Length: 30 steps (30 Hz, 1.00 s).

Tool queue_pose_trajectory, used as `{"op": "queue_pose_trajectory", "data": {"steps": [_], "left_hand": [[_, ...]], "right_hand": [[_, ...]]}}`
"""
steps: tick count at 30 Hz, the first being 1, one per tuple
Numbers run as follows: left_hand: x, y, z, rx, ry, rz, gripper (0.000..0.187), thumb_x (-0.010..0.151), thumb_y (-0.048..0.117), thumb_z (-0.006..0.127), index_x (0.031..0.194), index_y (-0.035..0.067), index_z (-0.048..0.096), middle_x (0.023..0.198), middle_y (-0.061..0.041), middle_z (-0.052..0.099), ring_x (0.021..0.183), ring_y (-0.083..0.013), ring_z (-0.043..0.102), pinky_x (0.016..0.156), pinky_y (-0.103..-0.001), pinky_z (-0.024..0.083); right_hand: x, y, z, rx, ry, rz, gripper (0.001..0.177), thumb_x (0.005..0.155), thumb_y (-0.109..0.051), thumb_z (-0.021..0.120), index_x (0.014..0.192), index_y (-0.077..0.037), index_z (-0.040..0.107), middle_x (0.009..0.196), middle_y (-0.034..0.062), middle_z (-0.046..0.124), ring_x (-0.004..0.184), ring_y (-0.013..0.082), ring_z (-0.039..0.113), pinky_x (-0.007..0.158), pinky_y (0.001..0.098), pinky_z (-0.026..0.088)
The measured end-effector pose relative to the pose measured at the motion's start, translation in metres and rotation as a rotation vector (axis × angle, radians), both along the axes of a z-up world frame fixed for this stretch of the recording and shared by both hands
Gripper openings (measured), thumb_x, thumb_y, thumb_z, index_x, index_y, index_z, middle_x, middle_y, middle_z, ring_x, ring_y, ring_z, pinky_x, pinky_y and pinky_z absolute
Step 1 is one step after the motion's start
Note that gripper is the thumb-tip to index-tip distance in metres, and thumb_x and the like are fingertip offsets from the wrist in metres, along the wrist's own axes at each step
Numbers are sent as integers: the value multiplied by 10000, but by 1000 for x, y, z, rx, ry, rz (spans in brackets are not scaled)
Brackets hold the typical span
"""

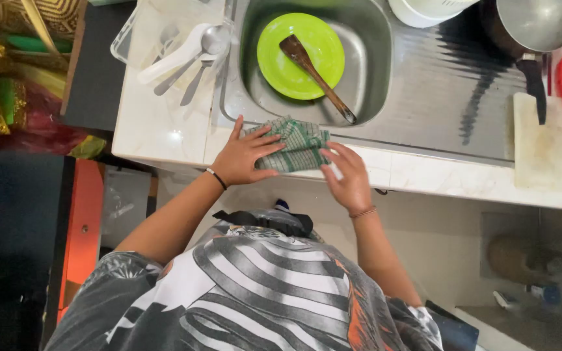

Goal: The person is washing dishes in the sink using a sponge, soap, and water.

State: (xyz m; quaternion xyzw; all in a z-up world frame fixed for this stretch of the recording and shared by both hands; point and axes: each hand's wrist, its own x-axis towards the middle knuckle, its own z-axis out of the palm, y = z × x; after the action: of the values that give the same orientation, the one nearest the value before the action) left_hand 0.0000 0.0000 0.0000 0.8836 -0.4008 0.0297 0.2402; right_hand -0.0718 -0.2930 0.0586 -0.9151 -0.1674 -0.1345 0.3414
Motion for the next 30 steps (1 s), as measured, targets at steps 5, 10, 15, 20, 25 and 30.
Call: {"op": "queue_pose_trajectory", "data": {"steps": [5, 10, 15, 20, 25, 30], "left_hand": [[1, -11, 10, -78, 107, 104, 619, 871, 560, 697, 1396, 239, 628, 1441, -24, 612, 1446, -236, 450, 1207, -699, -40], [8, -34, 22, -263, 96, 229, 530, 924, 433, 719, 1401, 222, 630, 1475, -71, 585, 1466, -268, 450, 1242, -644, -1], [19, -60, 36, -367, 91, 393, 455, 929, 288, 729, 1368, 190, 663, 1492, -77, 583, 1487, -287, 446, 1260, -636, 61], [56, -86, 47, -395, 98, 425, 435, 915, 262, 747, 1335, 171, 679, 1472, -83, 603, 1454, -296, 483, 1241, -626, 157], [138, -125, 47, -674, 283, 392, 535, 952, 276, 731, 1451, 155, 581, 1486, -115, 589, 1425, -290, 538, 1183, -474, 423], [274, -198, 19, -870, 780, 228, 741, 963, 313, 708, 1588, 139, 349, 1584, -134, 428, 1354, -264, 525, 1083, -379, 471]], "right_hand": [[6, -103, -17, 285, 160, -250, 309, 977, -59, 676, 1286, -65, 688, 1308, 123, 691, 1176, 214, 674, 930, 335, 565], [52, -196, -39, 643, 283, -340, 404, 1056, -101, 545, 1458, -57, 544, 1348, 114, 650, 1099, 184, 688, 877, 303, 584], [128, -223, -14, 1122, 475, -343, 542, 1034, -203, 556, 1539, -127, 374, 1373, 122, 606, 1062, 222, 685, 841, 404, 604], [234, -276, -48, 1198, 485, -365, 571, 1027, -337, 574, 1534, -118, 426, 1417, 94, 579, 1102, 238, 656, 865, 422, 591], [342, -323, -63, 1253, 448, -419, 671, 1000, -503, 605, 1530, -116, 466, 1470, 42, 576, 1209, 226, 608, 952, 437, 528], [410, -321, -23, 1387, 426, -514, 655, 950, -605, 470, 1503, -254, 461, 1501, 34, 529, 1249, 257, 539, 989, 459, 488]]}}
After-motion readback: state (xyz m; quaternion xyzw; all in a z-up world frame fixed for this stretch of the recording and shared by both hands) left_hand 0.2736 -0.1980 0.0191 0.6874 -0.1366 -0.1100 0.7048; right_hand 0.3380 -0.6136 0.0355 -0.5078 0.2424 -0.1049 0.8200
